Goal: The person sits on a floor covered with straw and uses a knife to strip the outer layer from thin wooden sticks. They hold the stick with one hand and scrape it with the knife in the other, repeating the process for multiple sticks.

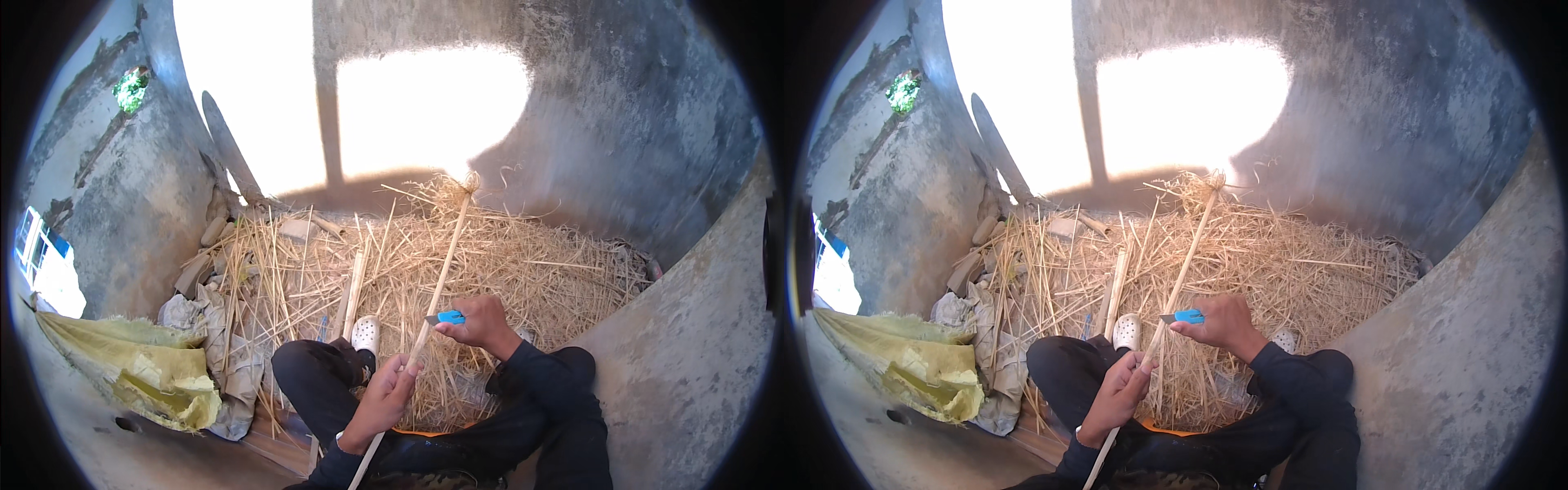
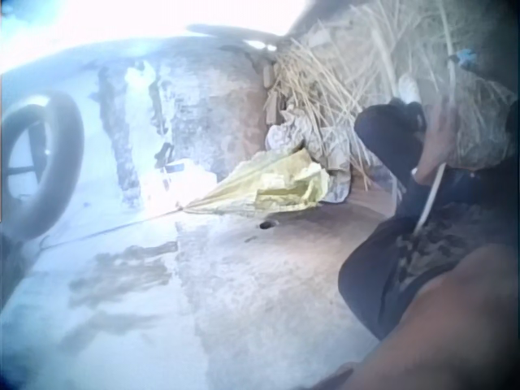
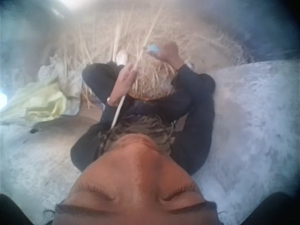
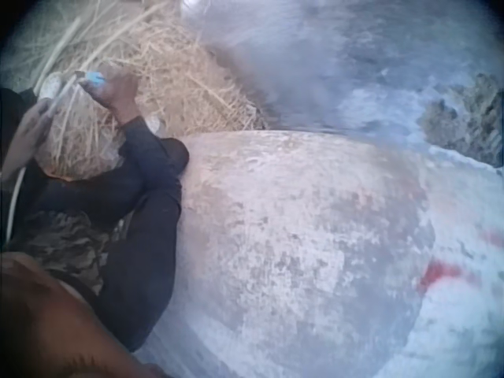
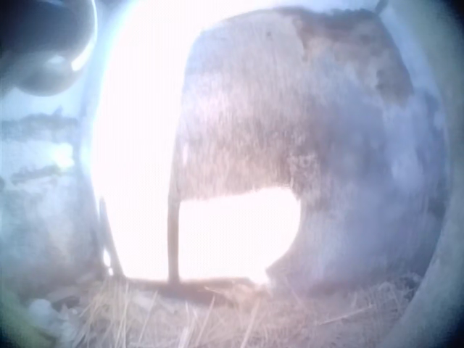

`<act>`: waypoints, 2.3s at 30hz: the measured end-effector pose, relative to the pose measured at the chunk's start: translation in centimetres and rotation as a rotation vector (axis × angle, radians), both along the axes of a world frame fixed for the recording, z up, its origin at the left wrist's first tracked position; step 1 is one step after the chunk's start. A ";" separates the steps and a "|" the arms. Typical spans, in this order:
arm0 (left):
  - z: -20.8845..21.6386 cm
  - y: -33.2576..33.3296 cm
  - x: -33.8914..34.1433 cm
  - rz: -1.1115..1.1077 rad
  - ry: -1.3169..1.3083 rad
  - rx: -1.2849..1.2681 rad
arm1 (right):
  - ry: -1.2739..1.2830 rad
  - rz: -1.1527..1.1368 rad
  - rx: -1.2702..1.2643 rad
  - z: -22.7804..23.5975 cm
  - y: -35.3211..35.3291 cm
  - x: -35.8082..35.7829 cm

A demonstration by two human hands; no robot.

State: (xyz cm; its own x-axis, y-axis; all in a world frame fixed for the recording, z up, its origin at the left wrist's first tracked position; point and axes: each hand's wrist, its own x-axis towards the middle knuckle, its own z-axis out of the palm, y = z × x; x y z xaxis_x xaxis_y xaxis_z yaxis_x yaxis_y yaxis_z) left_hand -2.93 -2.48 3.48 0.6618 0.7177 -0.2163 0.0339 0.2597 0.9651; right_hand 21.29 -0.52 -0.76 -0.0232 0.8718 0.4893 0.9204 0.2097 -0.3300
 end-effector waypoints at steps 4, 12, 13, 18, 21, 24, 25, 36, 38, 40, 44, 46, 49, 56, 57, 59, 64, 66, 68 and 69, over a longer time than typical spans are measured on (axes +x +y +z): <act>0.3 -2.4 -0.1 -0.064 0.023 -0.015 | 0.237 -0.376 -0.139 -0.3 2.7 5.6; -0.1 -0.1 -0.3 0.034 -0.183 -0.186 | 0.122 0.117 -0.094 0.7 -1.8 -2.2; 0.0 -0.3 -0.3 0.031 -0.202 -0.218 | 0.096 0.152 -0.100 1.0 -2.2 -2.5; 0.6 -0.9 0.3 0.032 -0.201 -0.252 | 0.183 0.037 0.011 1.4 -0.9 -0.7; 0.4 -0.5 -0.1 0.044 -0.105 -0.159 | 0.086 0.057 0.000 1.1 -1.9 -1.8; 1.1 -0.8 0.3 0.037 -0.092 -0.109 | 0.030 0.025 0.023 1.6 -1.7 -1.0; 1.1 -1.0 0.1 0.049 -0.066 -0.090 | 0.064 0.002 0.024 1.2 -1.0 -0.4; 0.2 -2.2 -1.1 0.019 -0.056 -0.063 | 0.078 -0.134 -0.006 1.4 0.6 2.2; 1.1 -1.8 -0.7 -0.002 -0.038 -0.050 | 0.036 -0.215 -0.028 2.0 1.1 3.5; 0.7 -1.7 -0.9 0.008 -0.049 -0.050 | 0.091 -0.132 0.013 2.1 0.2 1.9; 0.7 -1.5 -1.0 0.004 -0.060 -0.087 | 0.055 -0.078 -0.070 1.7 -1.4 0.4; 0.8 -2.2 -0.6 0.014 -0.033 -0.063 | 0.112 -0.153 -0.088 0.8 0.1 2.0; 1.0 -2.6 -0.8 -0.008 0.012 -0.034 | 0.072 -0.306 -0.083 2.0 1.5 5.3; 1.2 -2.7 -1.3 -0.017 0.013 -0.001 | 0.118 -0.143 -0.054 0.2 -0.1 2.4; 1.3 -3.2 -1.7 -0.017 0.019 0.000 | 0.118 -0.179 -0.090 0.0 0.4 3.4; 1.8 -4.0 -2.1 -0.015 0.015 0.017 | 0.161 -0.231 -0.013 0.9 1.9 5.5; 1.7 -5.2 -2.9 -0.053 -0.022 -0.034 | 0.116 -0.397 0.008 0.6 3.1 9.9; 1.5 -5.5 -3.2 -0.074 -0.018 -0.027 | 0.108 -0.466 0.007 1.1 3.0 12.0; 1.5 -5.6 -3.1 -0.095 0.029 0.028 | 0.091 -0.528 0.044 1.5 3.0 12.3; 1.4 -5.5 -3.1 -0.084 0.032 0.002 | 0.142 -0.536 -0.019 1.4 2.7 12.0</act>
